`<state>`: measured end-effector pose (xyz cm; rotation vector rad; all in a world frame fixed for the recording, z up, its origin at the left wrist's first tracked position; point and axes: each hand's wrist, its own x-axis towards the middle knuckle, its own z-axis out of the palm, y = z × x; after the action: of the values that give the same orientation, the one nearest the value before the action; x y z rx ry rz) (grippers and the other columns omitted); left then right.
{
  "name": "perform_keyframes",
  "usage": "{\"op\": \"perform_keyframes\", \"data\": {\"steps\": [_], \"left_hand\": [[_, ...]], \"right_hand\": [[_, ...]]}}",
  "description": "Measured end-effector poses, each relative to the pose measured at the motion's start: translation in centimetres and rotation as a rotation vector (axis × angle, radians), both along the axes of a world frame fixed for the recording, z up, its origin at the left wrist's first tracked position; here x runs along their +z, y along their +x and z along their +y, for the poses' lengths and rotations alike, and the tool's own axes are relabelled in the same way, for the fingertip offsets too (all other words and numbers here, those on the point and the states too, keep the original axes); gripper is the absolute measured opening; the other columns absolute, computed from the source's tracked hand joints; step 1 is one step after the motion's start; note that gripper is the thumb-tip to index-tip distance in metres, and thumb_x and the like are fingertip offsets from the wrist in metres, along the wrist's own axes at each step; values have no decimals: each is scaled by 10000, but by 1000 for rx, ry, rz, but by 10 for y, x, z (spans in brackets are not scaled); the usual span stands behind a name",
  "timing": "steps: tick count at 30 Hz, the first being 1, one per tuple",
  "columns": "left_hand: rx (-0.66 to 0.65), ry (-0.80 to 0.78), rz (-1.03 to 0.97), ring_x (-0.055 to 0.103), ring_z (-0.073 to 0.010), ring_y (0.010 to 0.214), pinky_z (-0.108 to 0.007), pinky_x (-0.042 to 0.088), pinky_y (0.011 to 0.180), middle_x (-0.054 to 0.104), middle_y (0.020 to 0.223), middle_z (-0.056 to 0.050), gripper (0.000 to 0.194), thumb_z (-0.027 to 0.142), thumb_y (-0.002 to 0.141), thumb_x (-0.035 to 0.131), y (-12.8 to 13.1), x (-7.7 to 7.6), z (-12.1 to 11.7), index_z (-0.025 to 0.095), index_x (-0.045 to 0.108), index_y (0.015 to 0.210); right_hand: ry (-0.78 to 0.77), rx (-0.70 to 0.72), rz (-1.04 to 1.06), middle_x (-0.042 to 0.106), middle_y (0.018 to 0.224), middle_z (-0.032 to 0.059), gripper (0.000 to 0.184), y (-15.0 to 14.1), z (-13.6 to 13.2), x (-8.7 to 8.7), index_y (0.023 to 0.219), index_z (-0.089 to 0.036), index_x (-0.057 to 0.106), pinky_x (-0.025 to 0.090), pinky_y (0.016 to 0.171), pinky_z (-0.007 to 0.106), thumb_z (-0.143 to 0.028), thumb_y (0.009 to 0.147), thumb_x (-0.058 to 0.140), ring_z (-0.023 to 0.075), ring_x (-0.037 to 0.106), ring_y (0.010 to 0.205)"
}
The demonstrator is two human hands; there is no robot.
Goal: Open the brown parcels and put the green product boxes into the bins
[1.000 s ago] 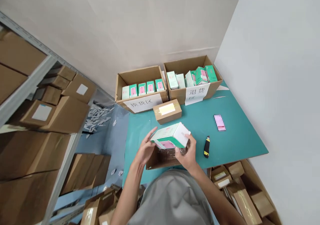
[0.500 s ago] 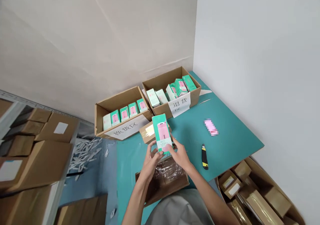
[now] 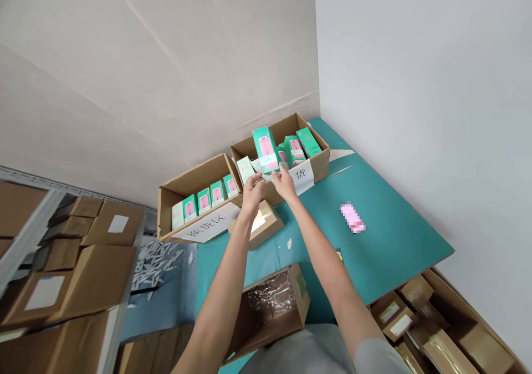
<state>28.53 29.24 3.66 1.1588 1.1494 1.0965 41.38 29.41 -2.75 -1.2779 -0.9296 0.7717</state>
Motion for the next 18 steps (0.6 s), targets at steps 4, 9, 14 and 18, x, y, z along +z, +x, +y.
{"op": "perform_keyframes", "data": {"steps": [4, 9, 14, 18], "left_hand": [[-14, 43, 38, 674, -356, 1409, -505, 471, 1279, 780, 1338, -172, 132, 259, 906, 826, -35, -15, -55, 236, 767, 1022], [144, -51, 266, 629, -432, 1481, -592, 478, 1270, 789, 1409, -142, 348, 561, 843, 889, -162, -51, -161, 267, 706, 879], [502, -310, 465, 638, -416, 1478, -616, 390, 1354, 822, 1329, -120, 362, 588, 833, 798, -284, -88, -257, 242, 733, 919], [636, -521, 310, 639, -336, 1506, -519, 461, 1317, 810, 1363, -153, 387, 585, 954, 655, -314, -119, -313, 221, 738, 1056]], "right_hand": [[-95, -39, 124, 703, 1567, 208, 613, 6, -32, -40, 1351, -163, 699, 571, 1184, 405, -657, 992, 649, 269, 719, 1340], [-244, -59, 175, 798, 1402, 209, 617, -3, -179, -99, 1202, -248, 770, 658, 1039, 471, -761, 860, 771, 350, 770, 1231], [-606, 58, 211, 839, 1303, 232, 755, -18, -321, -143, 1118, -192, 835, 664, 1060, 600, -852, 751, 814, 429, 803, 1217], [-712, 223, 213, 863, 1258, 178, 723, -25, -366, -160, 1079, -214, 861, 701, 982, 554, -847, 730, 834, 388, 827, 1157]]}}
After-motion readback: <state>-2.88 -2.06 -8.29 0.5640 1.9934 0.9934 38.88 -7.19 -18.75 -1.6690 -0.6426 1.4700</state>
